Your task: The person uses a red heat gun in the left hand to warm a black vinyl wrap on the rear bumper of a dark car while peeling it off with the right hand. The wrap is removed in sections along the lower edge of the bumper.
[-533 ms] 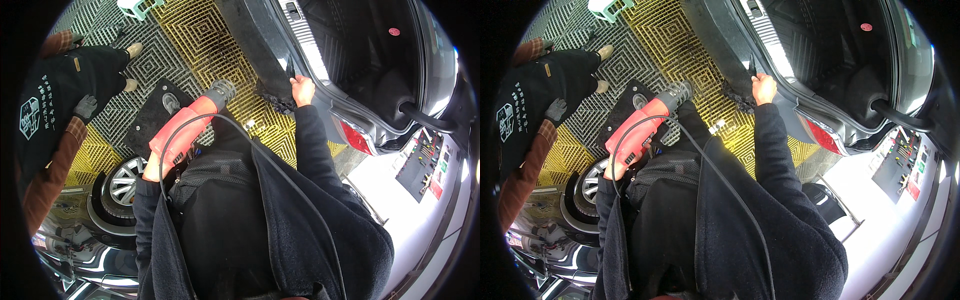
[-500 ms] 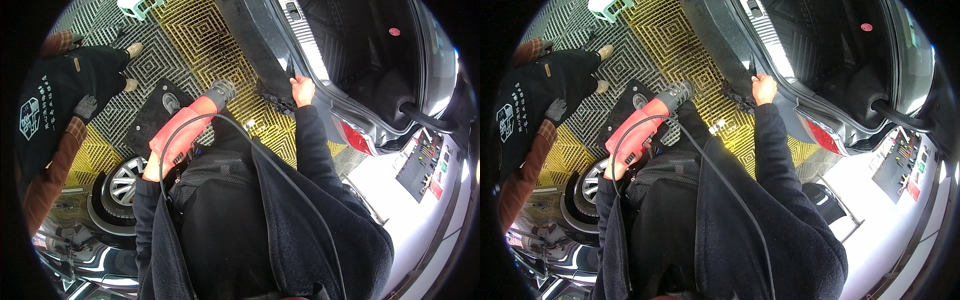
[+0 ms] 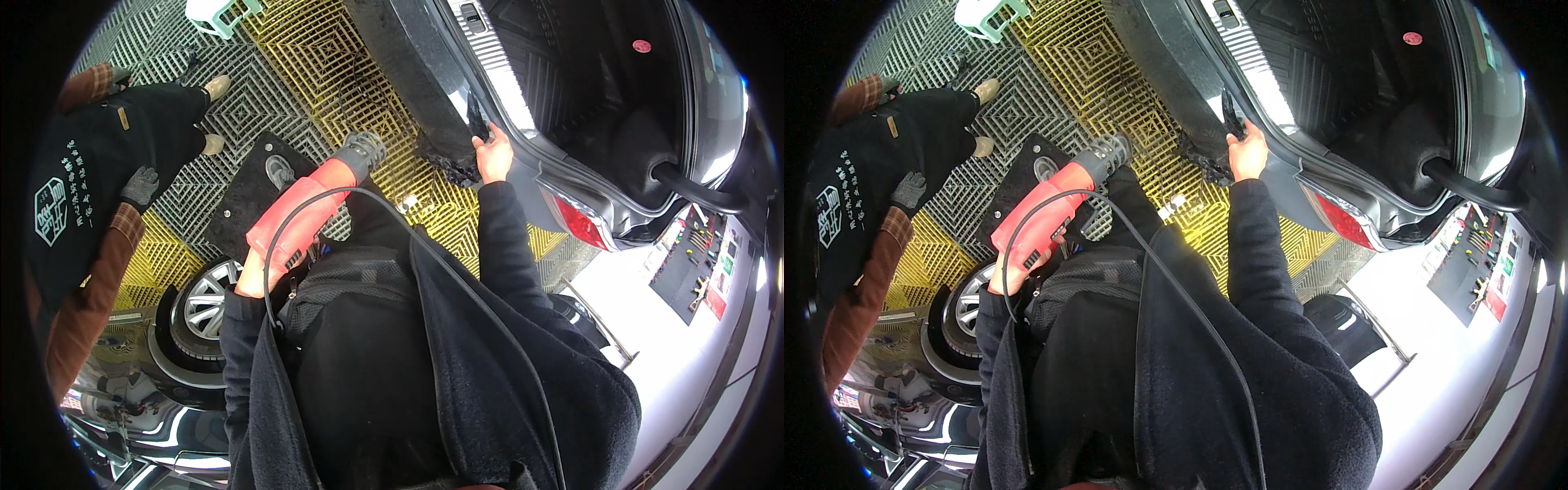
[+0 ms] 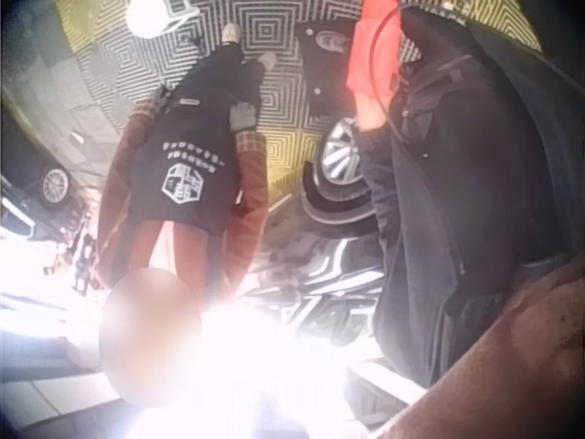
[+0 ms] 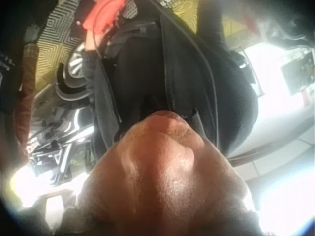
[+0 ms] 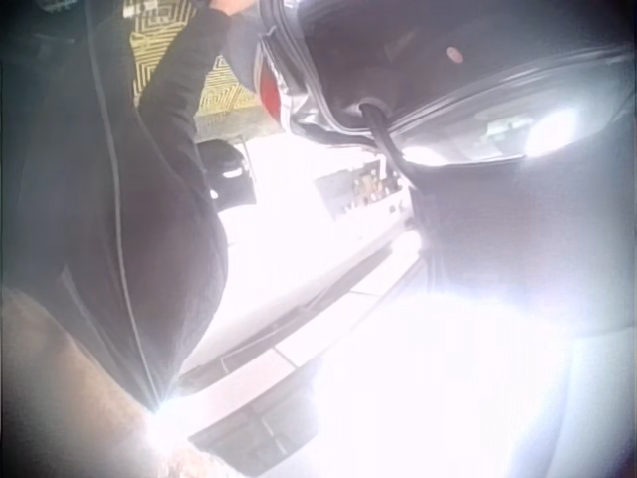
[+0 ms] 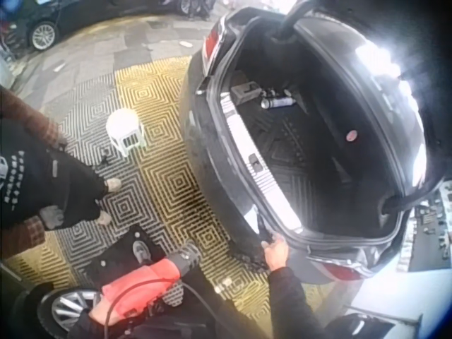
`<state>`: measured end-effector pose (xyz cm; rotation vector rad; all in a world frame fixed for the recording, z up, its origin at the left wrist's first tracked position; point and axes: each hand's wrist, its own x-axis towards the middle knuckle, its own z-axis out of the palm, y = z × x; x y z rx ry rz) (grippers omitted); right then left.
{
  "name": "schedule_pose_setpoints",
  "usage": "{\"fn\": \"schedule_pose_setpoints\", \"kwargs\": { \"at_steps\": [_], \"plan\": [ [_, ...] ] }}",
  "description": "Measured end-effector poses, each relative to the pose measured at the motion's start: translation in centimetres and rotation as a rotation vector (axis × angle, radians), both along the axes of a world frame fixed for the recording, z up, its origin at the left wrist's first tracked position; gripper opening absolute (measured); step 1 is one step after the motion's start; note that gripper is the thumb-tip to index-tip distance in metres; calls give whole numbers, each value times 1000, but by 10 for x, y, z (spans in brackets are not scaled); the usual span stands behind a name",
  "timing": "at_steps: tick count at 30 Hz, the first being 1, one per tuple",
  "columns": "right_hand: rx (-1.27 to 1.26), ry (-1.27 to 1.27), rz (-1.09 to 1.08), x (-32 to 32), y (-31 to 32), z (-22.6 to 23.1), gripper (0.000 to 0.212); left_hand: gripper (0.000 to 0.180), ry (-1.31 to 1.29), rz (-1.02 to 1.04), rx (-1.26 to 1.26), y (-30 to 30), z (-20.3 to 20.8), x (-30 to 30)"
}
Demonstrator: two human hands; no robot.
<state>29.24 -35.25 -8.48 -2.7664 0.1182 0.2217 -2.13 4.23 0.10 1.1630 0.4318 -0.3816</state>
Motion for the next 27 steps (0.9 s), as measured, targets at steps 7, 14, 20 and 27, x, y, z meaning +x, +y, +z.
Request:
{"fn": "schedule_pose_setpoints", "kwargs": {
  "at_steps": [7,14,20,27],
  "plan": [
    [-314,-125,35,-21,18,-11,24,45,172,86,-200,5,-3,-6],
    [-349,-107,34,-20,18,-4,22,45,141,44,-147,15,-7,-14],
    [-305,-51,16,-14,14,-1,24,44,82,12,-82,21,-13,-23],
    [-281,-23,-6,-14,17,3,26,44,33,-32,-20,29,-17,-25]
  ]
}}
